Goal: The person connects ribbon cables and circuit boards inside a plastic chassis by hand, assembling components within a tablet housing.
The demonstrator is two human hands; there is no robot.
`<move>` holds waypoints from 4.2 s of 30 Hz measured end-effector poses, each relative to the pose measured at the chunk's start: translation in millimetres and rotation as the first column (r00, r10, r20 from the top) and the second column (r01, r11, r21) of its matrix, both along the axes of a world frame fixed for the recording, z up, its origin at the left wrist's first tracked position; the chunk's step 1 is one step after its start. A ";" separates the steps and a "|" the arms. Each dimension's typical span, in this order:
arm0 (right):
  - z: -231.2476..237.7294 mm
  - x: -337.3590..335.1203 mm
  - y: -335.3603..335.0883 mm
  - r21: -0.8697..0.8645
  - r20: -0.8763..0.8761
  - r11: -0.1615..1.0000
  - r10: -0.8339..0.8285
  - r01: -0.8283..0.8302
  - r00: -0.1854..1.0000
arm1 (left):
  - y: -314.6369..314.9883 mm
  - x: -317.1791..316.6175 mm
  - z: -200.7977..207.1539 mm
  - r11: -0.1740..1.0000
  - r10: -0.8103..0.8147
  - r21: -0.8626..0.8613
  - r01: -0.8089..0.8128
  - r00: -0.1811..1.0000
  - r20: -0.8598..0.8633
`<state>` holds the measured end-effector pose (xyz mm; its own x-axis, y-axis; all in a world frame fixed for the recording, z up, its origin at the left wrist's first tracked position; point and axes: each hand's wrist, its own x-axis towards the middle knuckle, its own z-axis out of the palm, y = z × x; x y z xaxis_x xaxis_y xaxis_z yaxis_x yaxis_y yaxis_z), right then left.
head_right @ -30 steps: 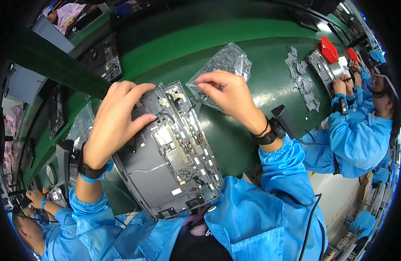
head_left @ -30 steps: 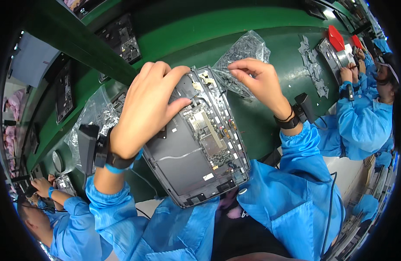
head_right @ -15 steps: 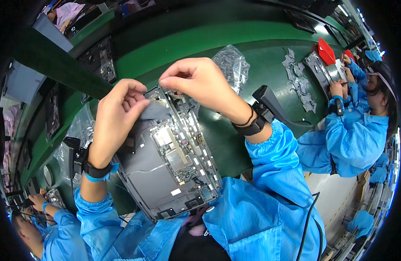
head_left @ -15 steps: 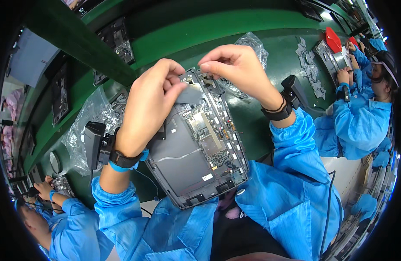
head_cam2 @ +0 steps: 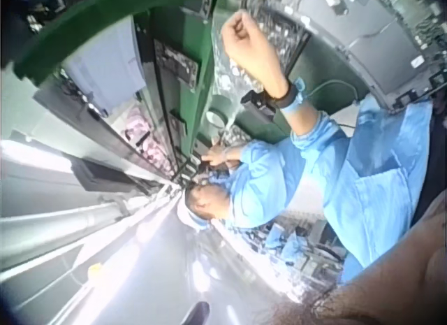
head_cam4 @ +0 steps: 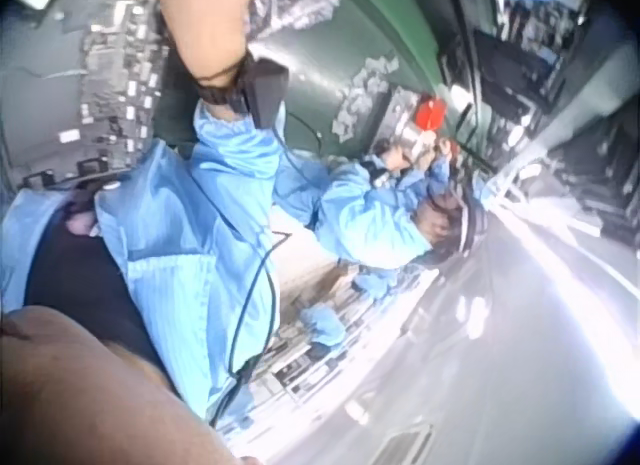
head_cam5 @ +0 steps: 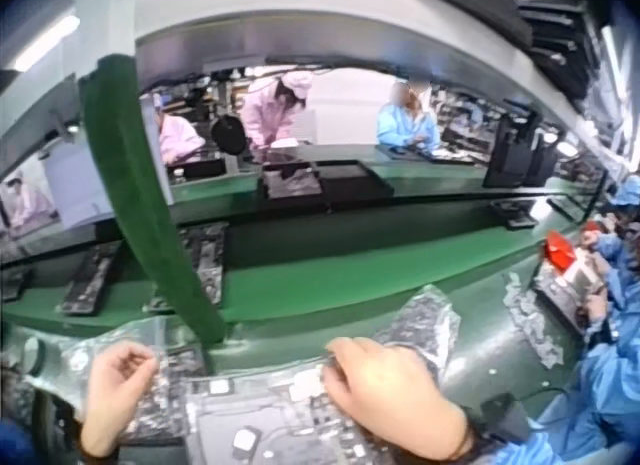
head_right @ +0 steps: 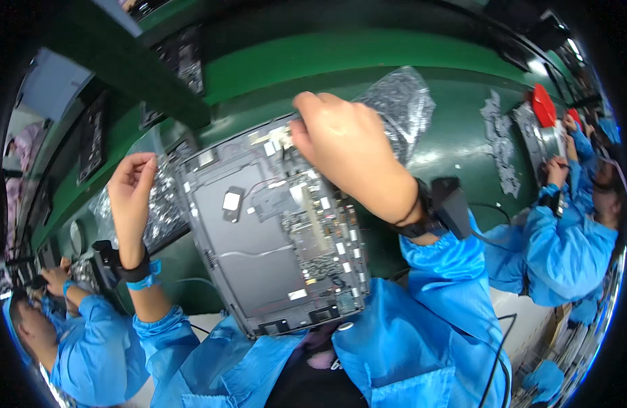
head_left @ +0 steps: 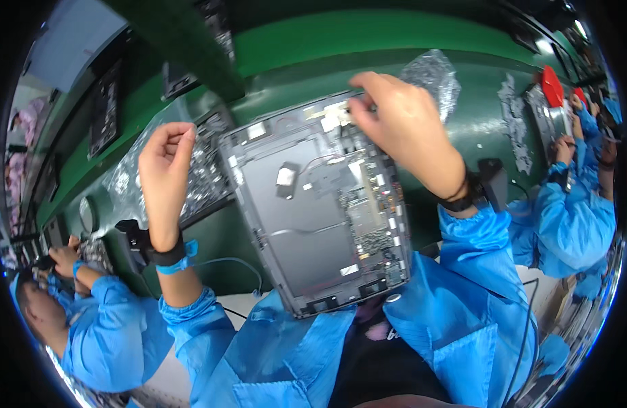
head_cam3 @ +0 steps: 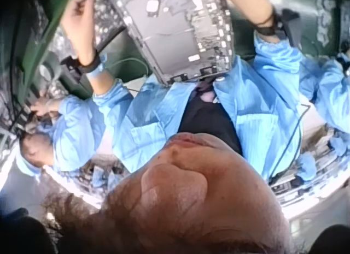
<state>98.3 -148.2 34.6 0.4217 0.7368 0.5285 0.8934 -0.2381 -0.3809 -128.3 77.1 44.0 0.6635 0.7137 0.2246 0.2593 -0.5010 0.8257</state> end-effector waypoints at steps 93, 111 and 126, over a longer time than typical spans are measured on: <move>12.4 40.6 11.2 -0.186 0.157 0.861 0.502 -0.474 0.850 | -84.8 102.6 0.4 0.766 -0.419 0.502 0.400 0.904 -0.081; 1.8 23.6 3.8 -0.184 0.312 0.928 0.367 -0.323 0.876 | -81.0 107.6 -5.2 0.591 -0.429 0.696 0.408 0.890 -0.157; 7.0 25.2 4.1 -0.226 0.334 0.932 0.349 -0.285 0.876 | -79.3 109.4 -7.7 0.503 -0.401 0.740 0.447 0.879 -0.259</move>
<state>123.5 -144.1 41.6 -0.0463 0.8876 0.4582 0.9987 0.0505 0.0031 -18.9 -2.1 36.3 0.8648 -0.0793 0.4958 -0.1334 -0.9882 0.0747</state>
